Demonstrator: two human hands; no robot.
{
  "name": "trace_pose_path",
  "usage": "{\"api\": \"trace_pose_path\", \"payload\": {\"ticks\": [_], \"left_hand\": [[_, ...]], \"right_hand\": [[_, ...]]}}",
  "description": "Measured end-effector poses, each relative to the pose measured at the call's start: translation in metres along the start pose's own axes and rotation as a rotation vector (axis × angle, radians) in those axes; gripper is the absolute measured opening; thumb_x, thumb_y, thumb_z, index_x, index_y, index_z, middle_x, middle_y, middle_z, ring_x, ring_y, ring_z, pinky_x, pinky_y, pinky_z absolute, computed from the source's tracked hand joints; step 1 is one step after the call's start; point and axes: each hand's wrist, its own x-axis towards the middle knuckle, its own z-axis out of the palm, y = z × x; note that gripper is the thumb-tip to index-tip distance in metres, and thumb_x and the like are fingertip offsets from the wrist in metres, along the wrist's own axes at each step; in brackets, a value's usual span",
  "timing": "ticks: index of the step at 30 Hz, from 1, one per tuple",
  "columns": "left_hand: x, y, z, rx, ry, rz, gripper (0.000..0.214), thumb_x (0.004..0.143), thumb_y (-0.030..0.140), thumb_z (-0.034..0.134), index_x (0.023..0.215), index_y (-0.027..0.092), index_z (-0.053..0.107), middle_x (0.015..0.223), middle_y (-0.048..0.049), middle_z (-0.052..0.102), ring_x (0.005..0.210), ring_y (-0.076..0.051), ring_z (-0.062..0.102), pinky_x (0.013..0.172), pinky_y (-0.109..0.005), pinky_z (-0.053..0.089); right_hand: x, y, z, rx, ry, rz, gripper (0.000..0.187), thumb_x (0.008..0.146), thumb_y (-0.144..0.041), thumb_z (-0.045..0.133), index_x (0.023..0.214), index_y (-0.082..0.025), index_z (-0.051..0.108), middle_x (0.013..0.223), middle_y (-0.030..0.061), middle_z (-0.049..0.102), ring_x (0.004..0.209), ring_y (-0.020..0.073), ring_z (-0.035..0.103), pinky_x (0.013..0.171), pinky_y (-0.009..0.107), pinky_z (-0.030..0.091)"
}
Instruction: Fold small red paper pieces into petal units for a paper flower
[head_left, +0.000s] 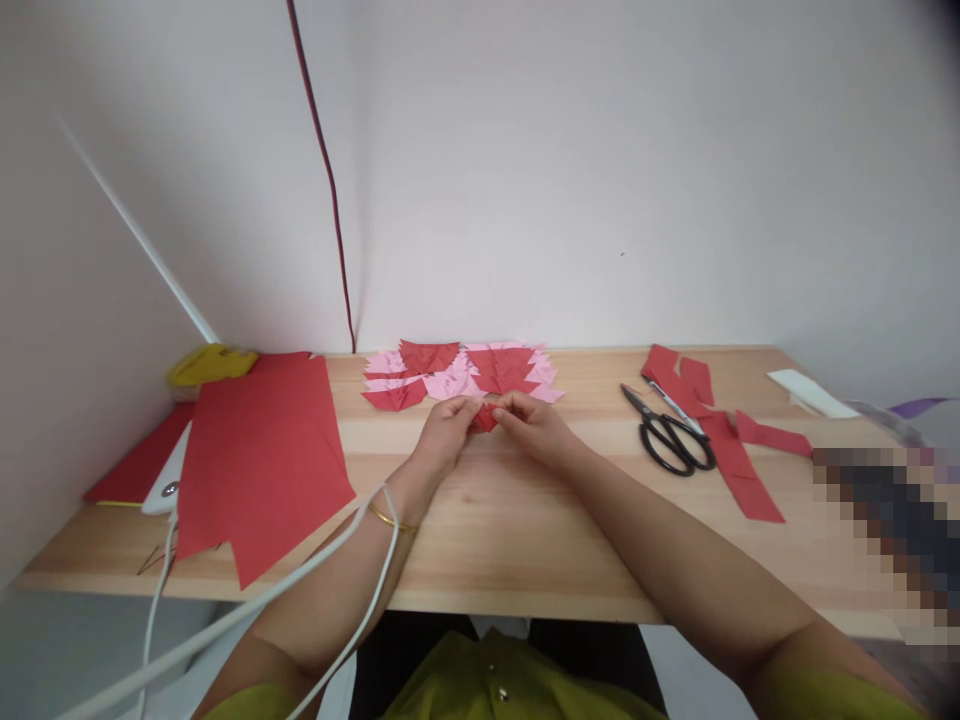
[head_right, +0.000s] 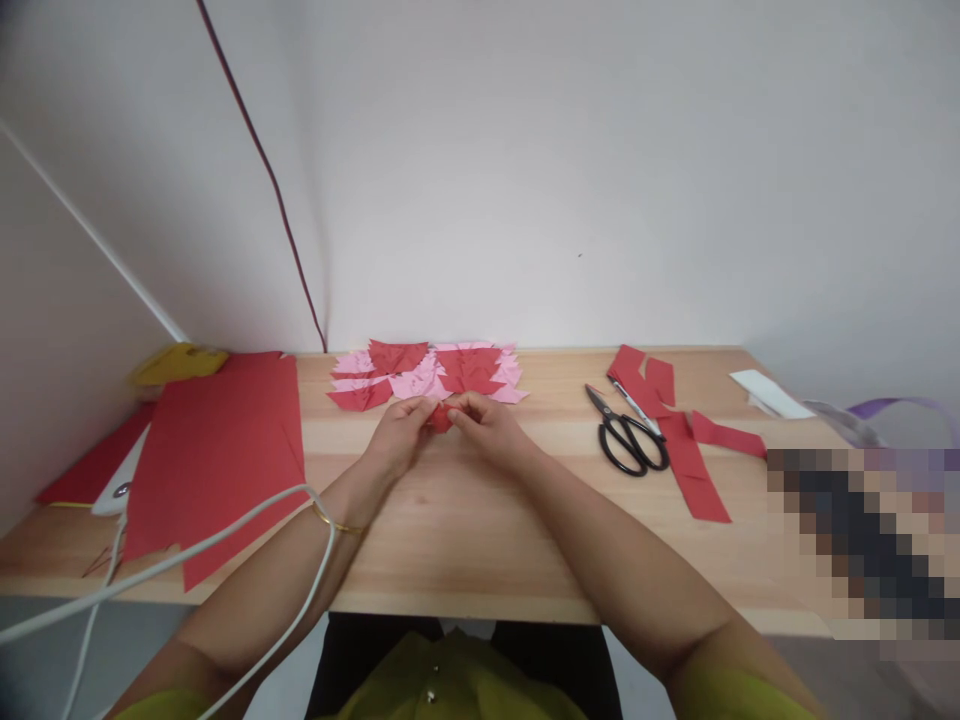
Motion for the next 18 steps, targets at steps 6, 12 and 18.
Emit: {"api": "trace_pose_path", "payload": {"ticks": [6, 12, 18], "left_hand": [[0.001, 0.003, -0.002, 0.129, 0.016, 0.086, 0.025, 0.072, 0.038, 0.065, 0.068, 0.013, 0.063, 0.063, -0.0008, 0.06, 0.061, -0.011, 0.05, 0.064, -0.025, 0.04], [-0.001, 0.004, -0.005, 0.312, -0.009, 0.183, 0.024, 0.076, 0.036, 0.059, 0.065, 0.014, 0.061, 0.061, 0.0011, 0.058, 0.06, -0.011, 0.048, 0.064, -0.024, 0.038], [-0.004, 0.012, -0.004, 0.335, 0.009, 0.202, 0.027, 0.076, 0.038, 0.059, 0.062, 0.015, 0.059, 0.059, 0.0011, 0.055, 0.06, -0.011, 0.047, 0.061, -0.024, 0.038]], "right_hand": [[0.002, 0.005, 0.0, 0.007, 0.061, 0.015, 0.024, 0.084, -0.041, 0.054, 0.078, -0.018, 0.054, 0.075, 0.0001, 0.059, 0.07, 0.0126, 0.052, 0.068, 0.026, 0.042], [0.001, -0.001, 0.001, 0.119, -0.009, -0.045, 0.02, 0.085, -0.038, 0.055, 0.082, -0.018, 0.056, 0.082, 0.0033, 0.064, 0.08, 0.0146, 0.058, 0.078, 0.03, 0.044], [0.0, -0.003, 0.0, 0.21, -0.047, -0.046, 0.02, 0.087, -0.037, 0.053, 0.083, -0.018, 0.054, 0.083, 0.0027, 0.063, 0.081, 0.0138, 0.058, 0.079, 0.029, 0.045]]}}
